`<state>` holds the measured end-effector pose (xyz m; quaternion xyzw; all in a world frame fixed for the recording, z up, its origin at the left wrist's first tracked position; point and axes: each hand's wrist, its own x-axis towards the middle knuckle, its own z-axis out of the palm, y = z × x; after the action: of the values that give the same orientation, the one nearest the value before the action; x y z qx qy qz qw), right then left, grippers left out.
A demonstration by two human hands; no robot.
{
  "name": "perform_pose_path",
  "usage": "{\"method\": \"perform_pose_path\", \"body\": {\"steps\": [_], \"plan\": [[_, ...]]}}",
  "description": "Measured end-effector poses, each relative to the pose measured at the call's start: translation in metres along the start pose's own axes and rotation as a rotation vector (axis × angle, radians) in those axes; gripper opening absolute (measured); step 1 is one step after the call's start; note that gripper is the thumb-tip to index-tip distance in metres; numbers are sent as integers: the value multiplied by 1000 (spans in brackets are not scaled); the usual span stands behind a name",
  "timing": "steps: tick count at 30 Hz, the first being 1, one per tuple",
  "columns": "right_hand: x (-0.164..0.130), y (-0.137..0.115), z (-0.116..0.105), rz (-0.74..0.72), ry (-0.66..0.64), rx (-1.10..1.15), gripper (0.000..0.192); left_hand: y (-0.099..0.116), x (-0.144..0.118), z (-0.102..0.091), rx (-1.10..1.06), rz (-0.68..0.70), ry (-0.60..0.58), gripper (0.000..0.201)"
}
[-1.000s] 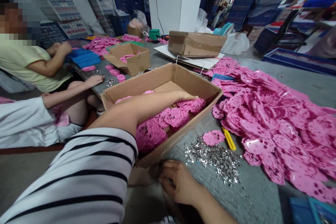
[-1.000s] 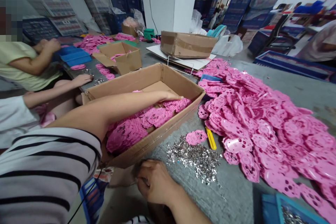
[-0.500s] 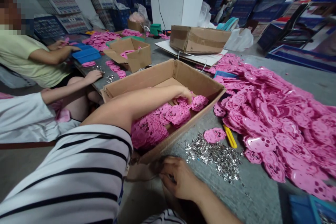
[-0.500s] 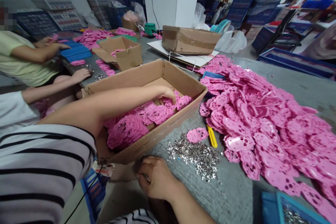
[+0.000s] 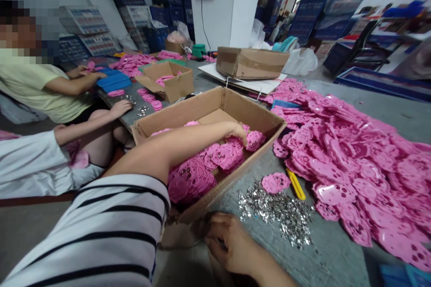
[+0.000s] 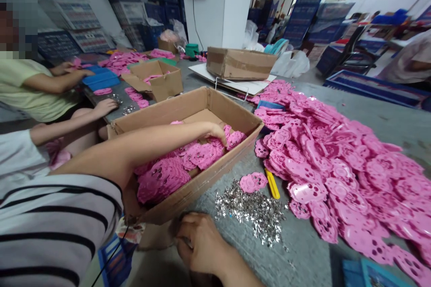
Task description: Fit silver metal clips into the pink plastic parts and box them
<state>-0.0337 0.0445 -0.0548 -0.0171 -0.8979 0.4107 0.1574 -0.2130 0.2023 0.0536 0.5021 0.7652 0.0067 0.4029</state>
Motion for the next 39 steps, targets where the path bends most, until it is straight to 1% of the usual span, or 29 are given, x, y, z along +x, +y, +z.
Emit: {"method": "perform_pose_path", "body": {"steps": [5, 9, 13, 18, 22, 25, 28, 34, 39], "plan": [[1, 0, -1, -9, 36, 0, 14, 2, 8, 7, 46, 23, 144, 113], [1, -1, -2, -11, 44, 11, 15, 5, 11, 11, 32, 20, 156, 121], [2, -1, -2, -28, 48, 8, 16, 4, 13, 12, -30, 39, 142, 118], [1, -1, -2, -28, 51, 13, 16, 1, 10, 13, -70, 26, 159, 109], [1, -1, -3, -16, 37, 18, 16, 5, 3, 12, -36, -11, 200, 108], [1, -1, -4, -16, 31, 17, 16, 9, 1, 11, 14, -31, 225, 99], [1, 0, -3, -17, 38, 10, 17, 10, 5, 9, 62, -43, 240, 93], [1, 0, -2, -11, 33, -1, 17, 1, 22, 4, 134, -27, 277, 98], [0, -1, -2, -6, 14, -1, 15, -5, 29, 1, 160, 14, 300, 109]]}}
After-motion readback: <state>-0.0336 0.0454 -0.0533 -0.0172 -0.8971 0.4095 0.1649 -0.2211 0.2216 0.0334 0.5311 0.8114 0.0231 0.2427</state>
